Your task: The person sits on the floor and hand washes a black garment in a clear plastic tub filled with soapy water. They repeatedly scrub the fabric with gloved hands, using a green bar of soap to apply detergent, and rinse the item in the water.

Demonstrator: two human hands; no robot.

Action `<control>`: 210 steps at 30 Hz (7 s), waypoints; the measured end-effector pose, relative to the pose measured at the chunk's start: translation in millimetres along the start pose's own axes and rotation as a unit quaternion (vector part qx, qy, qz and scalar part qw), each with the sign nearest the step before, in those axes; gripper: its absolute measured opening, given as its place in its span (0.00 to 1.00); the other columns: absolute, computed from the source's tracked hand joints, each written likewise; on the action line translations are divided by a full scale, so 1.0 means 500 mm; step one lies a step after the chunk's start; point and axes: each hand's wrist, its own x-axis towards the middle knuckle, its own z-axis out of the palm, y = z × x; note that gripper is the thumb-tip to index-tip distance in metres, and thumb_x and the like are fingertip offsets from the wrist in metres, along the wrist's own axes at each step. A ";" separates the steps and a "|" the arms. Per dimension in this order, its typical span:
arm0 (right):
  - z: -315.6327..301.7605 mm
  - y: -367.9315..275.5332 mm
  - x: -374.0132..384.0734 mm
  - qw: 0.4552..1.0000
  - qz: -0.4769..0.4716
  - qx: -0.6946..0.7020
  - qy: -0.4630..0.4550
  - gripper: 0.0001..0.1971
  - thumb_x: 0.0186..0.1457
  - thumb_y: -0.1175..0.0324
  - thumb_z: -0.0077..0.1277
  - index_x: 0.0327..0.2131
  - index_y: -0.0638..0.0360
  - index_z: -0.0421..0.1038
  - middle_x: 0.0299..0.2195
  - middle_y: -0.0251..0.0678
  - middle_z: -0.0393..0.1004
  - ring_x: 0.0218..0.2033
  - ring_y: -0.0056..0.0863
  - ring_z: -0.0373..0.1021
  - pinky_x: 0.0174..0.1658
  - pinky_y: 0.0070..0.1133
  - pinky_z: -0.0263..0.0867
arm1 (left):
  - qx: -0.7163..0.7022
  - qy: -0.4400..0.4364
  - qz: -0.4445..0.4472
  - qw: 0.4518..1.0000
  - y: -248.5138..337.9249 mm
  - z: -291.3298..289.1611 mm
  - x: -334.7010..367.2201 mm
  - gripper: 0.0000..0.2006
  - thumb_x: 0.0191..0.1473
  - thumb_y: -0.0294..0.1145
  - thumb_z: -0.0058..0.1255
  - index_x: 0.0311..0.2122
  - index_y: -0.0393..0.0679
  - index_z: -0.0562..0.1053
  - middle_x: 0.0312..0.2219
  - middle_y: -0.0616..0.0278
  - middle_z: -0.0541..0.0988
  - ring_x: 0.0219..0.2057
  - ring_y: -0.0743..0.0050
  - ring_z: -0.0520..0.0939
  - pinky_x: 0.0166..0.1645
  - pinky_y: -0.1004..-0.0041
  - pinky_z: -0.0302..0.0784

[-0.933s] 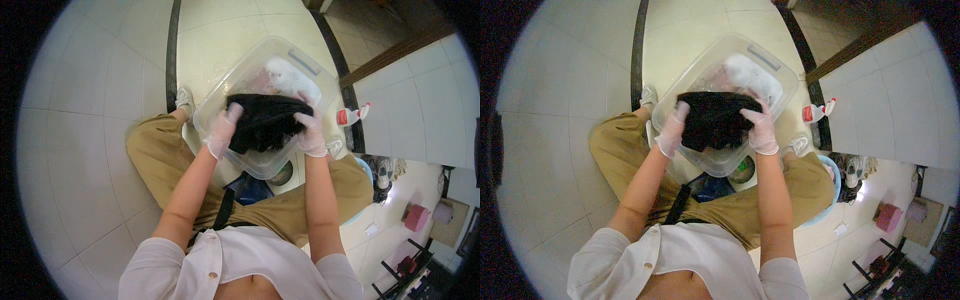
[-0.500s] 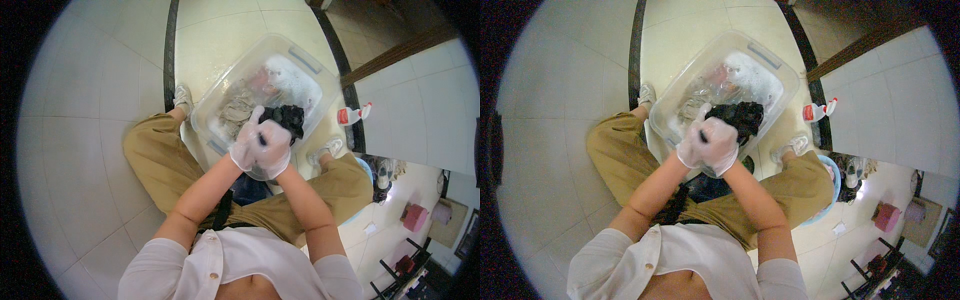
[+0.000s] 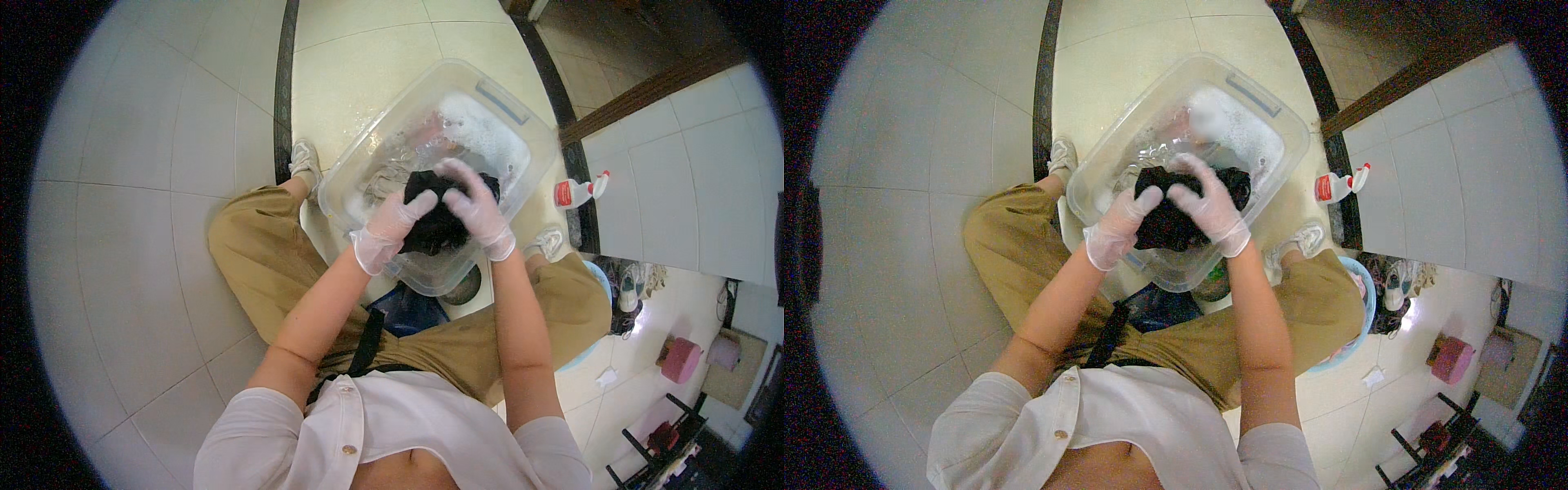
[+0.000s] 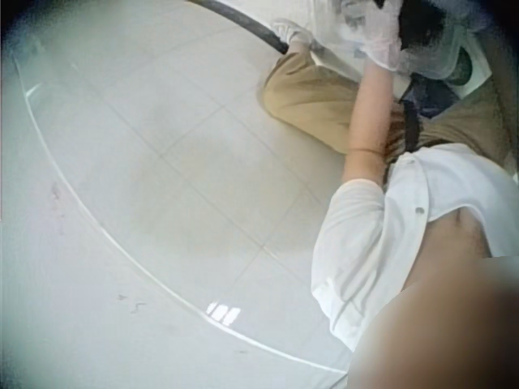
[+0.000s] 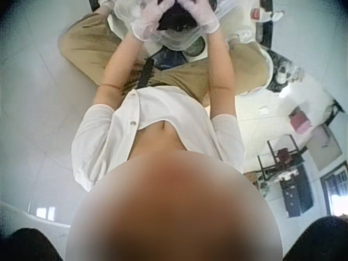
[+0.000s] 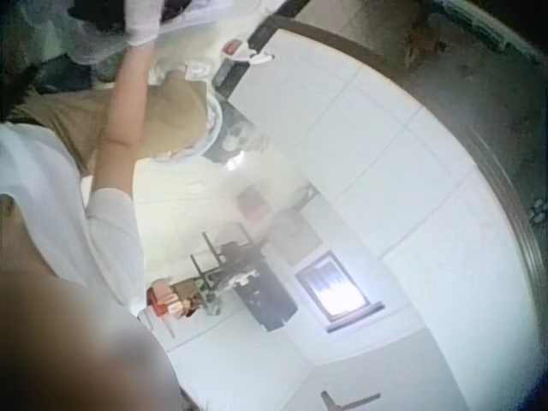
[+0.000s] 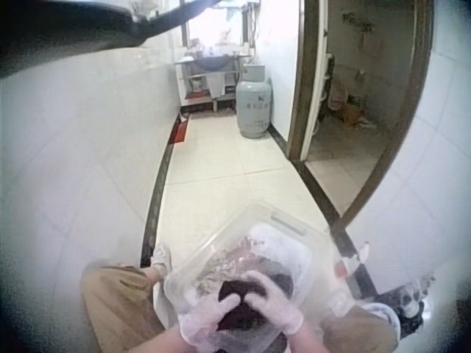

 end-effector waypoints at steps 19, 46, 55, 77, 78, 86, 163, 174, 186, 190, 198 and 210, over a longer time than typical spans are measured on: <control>-0.025 -0.119 -0.023 0.947 0.083 0.210 0.229 0.12 0.47 0.74 0.55 0.38 0.64 0.71 0.31 0.30 0.73 0.30 0.18 0.68 0.36 0.17 0.65 | 0.347 -0.022 0.013 0.938 -0.036 -0.084 0.005 0.13 0.45 0.30 0.57 0.38 0.39 0.72 0.30 0.68 0.75 0.32 0.82 0.73 0.38 0.78 0.68; -0.143 -0.095 -0.043 0.906 -0.017 0.228 0.357 0.09 0.53 0.73 0.48 0.39 0.60 0.69 0.34 0.31 0.72 0.35 0.21 0.68 0.40 0.18 0.64 | 0.694 0.076 0.119 0.706 -0.155 -0.080 0.114 0.20 0.39 0.40 0.58 0.42 0.50 0.73 0.45 0.55 0.71 0.45 0.56 0.72 0.48 0.63 0.67; -0.131 -0.134 -0.046 0.903 -0.033 0.268 0.333 0.07 0.51 0.74 0.49 0.36 0.59 0.70 0.33 0.31 0.73 0.33 0.20 0.69 0.40 0.17 0.65 | 0.440 0.172 0.312 0.824 -0.213 -0.119 0.170 0.11 0.44 0.35 0.53 0.34 0.42 0.72 0.41 0.53 0.74 0.43 0.56 0.73 0.50 0.65 0.65; -0.178 0.397 -0.281 0.854 0.481 -0.022 0.194 0.08 0.49 0.67 0.45 0.30 0.60 0.69 0.29 0.42 0.72 0.32 0.33 0.69 0.32 0.26 0.63 | 0.142 0.065 -0.244 0.957 0.004 -0.155 0.034 0.17 0.50 0.40 0.53 0.40 0.39 0.71 0.28 0.64 0.77 0.23 0.77 0.77 0.26 0.80 0.72; -0.142 0.415 -0.288 0.854 0.499 -0.065 0.129 0.09 0.49 0.66 0.45 0.32 0.60 0.68 0.31 0.42 0.70 0.33 0.33 0.68 0.33 0.26 0.63 | 0.159 0.058 -0.234 0.957 0.006 -0.154 0.032 0.17 0.50 0.40 0.52 0.40 0.39 0.71 0.28 0.64 0.78 0.24 0.77 0.77 0.26 0.80 0.72; 0.093 0.471 -0.327 0.868 0.428 -0.245 -0.053 0.19 0.51 0.61 0.43 0.46 0.58 0.61 0.47 0.42 0.61 0.48 0.35 0.60 0.48 0.26 0.57 | 0.118 0.065 -0.254 0.958 0.019 -0.159 0.041 0.18 0.50 0.36 0.52 0.44 0.36 0.69 0.34 0.63 0.77 0.32 0.75 0.78 0.36 0.76 0.74; 0.079 0.922 -0.591 0.682 0.699 -0.202 -0.074 0.34 0.40 0.65 0.56 0.55 0.50 0.58 0.60 0.37 0.49 0.57 0.32 0.57 0.51 0.39 0.60 | 0.083 0.142 -0.282 0.945 -0.052 -0.141 0.074 0.18 0.51 0.36 0.51 0.46 0.38 0.68 0.37 0.61 0.76 0.35 0.72 0.78 0.39 0.76 0.74; 0.008 0.689 -0.437 0.690 0.608 -0.389 -0.051 0.17 0.48 0.63 0.47 0.41 0.61 0.71 0.43 0.45 0.71 0.45 0.39 0.68 0.46 0.28 0.64 | 0.077 0.156 -0.179 0.968 -0.046 -0.158 0.028 0.20 0.53 0.38 0.49 0.47 0.35 0.68 0.39 0.61 0.76 0.38 0.73 0.77 0.42 0.75 0.72; 0.002 0.142 -0.210 0.749 0.121 -0.202 0.619 0.13 0.54 0.74 0.41 0.44 0.62 0.66 0.42 0.43 0.70 0.45 0.35 0.66 0.50 0.25 0.59 | -0.017 0.240 -0.080 0.967 -0.016 -0.095 0.035 0.23 0.56 0.48 0.40 0.44 0.36 0.69 0.36 0.62 0.76 0.34 0.71 0.77 0.40 0.75 0.72; 0.131 0.041 -0.085 0.906 0.035 -0.240 0.346 0.13 0.51 0.77 0.43 0.42 0.59 0.68 0.40 0.39 0.70 0.45 0.34 0.66 0.51 0.26 0.58 | -0.071 0.234 -0.134 0.960 -0.001 -0.099 0.019 0.25 0.57 0.51 0.35 0.40 0.37 0.72 0.32 0.62 0.77 0.31 0.68 0.76 0.39 0.75 0.71; 0.293 0.144 -0.016 0.993 0.060 0.019 0.096 0.17 0.61 0.63 0.34 0.51 0.56 0.58 0.59 0.45 0.47 0.60 0.36 0.45 0.61 0.26 0.38 | 0.082 0.126 0.031 0.988 -0.025 -0.160 0.004 0.23 0.60 0.50 0.27 0.38 0.41 0.70 0.37 0.59 0.73 0.39 0.74 0.71 0.46 0.74 0.65; 0.287 0.057 0.036 0.960 -0.058 -0.272 0.039 0.15 0.56 0.64 0.36 0.42 0.59 0.67 0.48 0.45 0.64 0.52 0.42 0.58 0.55 0.32 0.50 | -0.190 0.052 0.107 0.974 0.007 -0.146 -0.064 0.25 0.59 0.52 0.26 0.50 0.44 0.63 0.46 0.59 0.69 0.48 0.63 0.70 0.54 0.65 0.65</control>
